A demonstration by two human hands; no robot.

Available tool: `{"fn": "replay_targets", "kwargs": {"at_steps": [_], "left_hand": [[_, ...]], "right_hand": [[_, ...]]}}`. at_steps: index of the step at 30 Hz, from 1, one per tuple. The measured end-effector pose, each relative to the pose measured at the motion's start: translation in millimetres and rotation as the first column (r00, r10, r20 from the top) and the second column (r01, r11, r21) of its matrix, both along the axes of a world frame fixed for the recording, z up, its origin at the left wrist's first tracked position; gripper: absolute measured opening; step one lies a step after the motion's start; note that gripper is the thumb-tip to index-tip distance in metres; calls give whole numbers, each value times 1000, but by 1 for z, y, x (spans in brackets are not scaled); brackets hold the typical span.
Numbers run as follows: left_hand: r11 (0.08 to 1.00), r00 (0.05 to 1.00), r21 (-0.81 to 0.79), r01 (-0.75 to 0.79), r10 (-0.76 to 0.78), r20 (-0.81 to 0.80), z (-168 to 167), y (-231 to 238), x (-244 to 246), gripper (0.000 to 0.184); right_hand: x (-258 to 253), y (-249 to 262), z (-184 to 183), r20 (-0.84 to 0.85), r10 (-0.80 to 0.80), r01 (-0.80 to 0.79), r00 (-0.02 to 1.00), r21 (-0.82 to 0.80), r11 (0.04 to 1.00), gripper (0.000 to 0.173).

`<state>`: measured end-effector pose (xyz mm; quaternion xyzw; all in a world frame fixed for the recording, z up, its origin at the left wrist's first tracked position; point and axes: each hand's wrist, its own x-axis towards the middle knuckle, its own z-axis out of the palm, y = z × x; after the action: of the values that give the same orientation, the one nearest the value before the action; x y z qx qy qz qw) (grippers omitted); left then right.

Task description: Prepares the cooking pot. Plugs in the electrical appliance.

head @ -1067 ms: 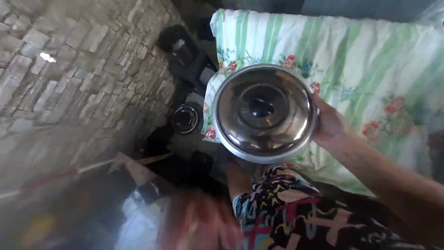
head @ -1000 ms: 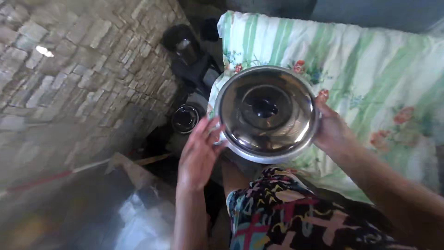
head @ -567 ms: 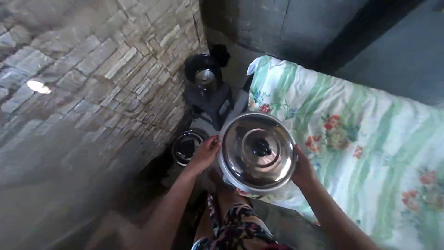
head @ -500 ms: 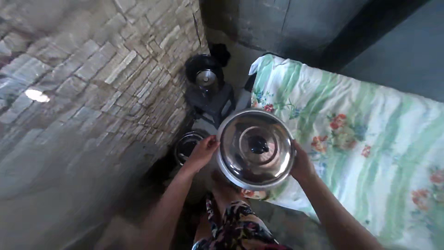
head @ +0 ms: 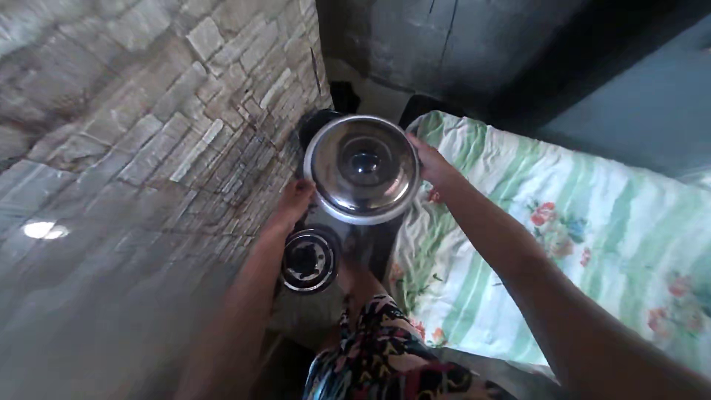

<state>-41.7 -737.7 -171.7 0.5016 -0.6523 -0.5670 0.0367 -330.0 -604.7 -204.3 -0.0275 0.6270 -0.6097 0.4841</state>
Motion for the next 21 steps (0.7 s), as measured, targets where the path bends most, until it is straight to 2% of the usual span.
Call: {"fn": "replay_targets", "kwargs": {"at_steps": [5,8,11,16,18,21], "left_hand": [[995,995,33,-95,95,-6,-36,-76,-42,47],[992,990,26,-127,126,58,-61,-123,-70,44],[988,984,36,-150,146,99,-90,-155,-89,38],[965,962,121,-231,208,177,-142,-188,-111,45],[958,956,156,-241,207,207,-158,-193,-114,48],[934,939,186,-306,263,220,-178,-201,-121,48]], "right_hand": [[-50,-113,-37,-99,102,-94,990,78,993,61],[-77,-179,-60,-130,110,-87,985,170,982,62],[-100,-229,-92,-172,188,-143,967,247,958,62],[-123,-275,-145,-215,310,-207,926,397,894,66],[-128,-281,-155,-260,447,-266,856,519,812,73],[-132,-291,-164,-332,598,-302,729,628,717,71]]}}
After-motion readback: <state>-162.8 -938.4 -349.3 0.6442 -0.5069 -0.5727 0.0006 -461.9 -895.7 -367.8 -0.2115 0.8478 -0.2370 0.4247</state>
